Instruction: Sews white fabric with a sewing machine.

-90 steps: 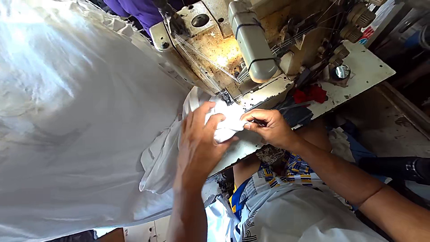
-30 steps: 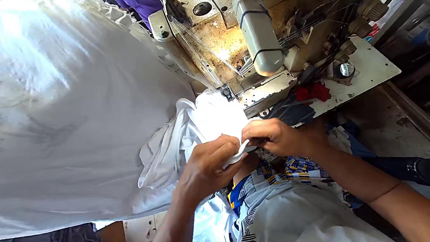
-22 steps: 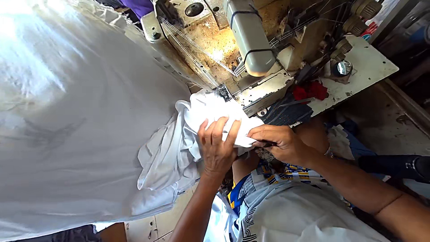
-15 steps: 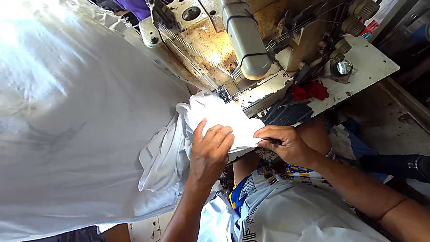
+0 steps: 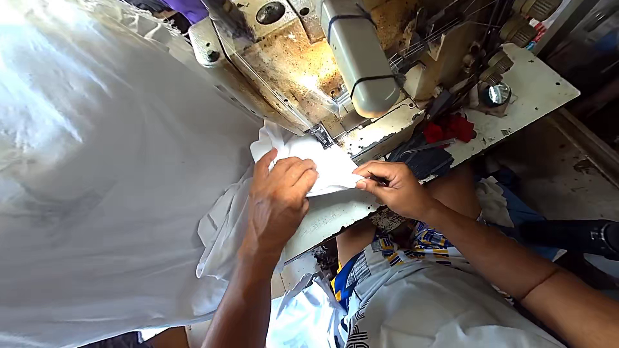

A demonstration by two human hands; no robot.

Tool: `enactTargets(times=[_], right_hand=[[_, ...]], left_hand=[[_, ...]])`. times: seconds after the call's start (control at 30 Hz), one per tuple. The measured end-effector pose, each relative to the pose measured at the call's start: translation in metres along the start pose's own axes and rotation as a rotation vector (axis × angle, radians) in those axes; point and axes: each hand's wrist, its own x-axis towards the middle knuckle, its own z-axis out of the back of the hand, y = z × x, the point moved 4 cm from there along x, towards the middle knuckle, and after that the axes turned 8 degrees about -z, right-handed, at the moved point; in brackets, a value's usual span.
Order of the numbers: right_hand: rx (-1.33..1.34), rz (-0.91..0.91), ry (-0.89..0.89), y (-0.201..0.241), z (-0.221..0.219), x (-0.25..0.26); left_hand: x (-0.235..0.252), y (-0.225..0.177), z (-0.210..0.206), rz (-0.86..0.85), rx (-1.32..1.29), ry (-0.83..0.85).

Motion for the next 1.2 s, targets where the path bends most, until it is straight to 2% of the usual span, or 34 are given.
enactTargets(times=[0.13, 0.2, 0.3, 0.43, 0.57, 0.63, 0.77, 0.9, 1.2], right_hand=[[0.036, 0.029, -0.012, 0.002, -0.007, 0.018], [0.044, 0.031, -0.009, 0.005, -0.009, 0.023], [0.035, 0.058, 0.010, 0.004, -0.009, 0.029], [-0.127, 0.154, 0.112, 0.009, -0.006, 0.026], [-0.291, 0.232, 0.234, 0.016, -0.004, 0.004], [-0.287, 0.241, 0.235, 0.015, -0.002, -0.007], [-0.225, 0.197, 0.133, 0.015, 0.005, -0.018], [-0.160, 0.125, 0.100, 0.011, 0.007, -0.022], [-0.082, 0.072, 0.059, 0.008, 0.006, -0.019]], left_hand=[[0.004, 0.018, 0.004, -0.036, -0.020, 0.031], [0.002, 0.025, 0.013, -0.026, -0.079, 0.101], [-0.004, 0.028, 0.038, 0.128, -0.092, 0.243], [-0.003, -0.005, 0.059, 0.071, -0.128, 0.135], [-0.003, -0.038, 0.031, -0.002, -0.328, -0.027], [-0.005, -0.042, 0.008, 0.011, -0.237, -0.081], [-0.012, -0.019, -0.024, 0.117, 0.021, 0.006], [-0.014, -0.017, -0.022, 0.177, 0.081, -0.010], [-0.013, -0.005, -0.013, 0.097, 0.013, 0.058]])
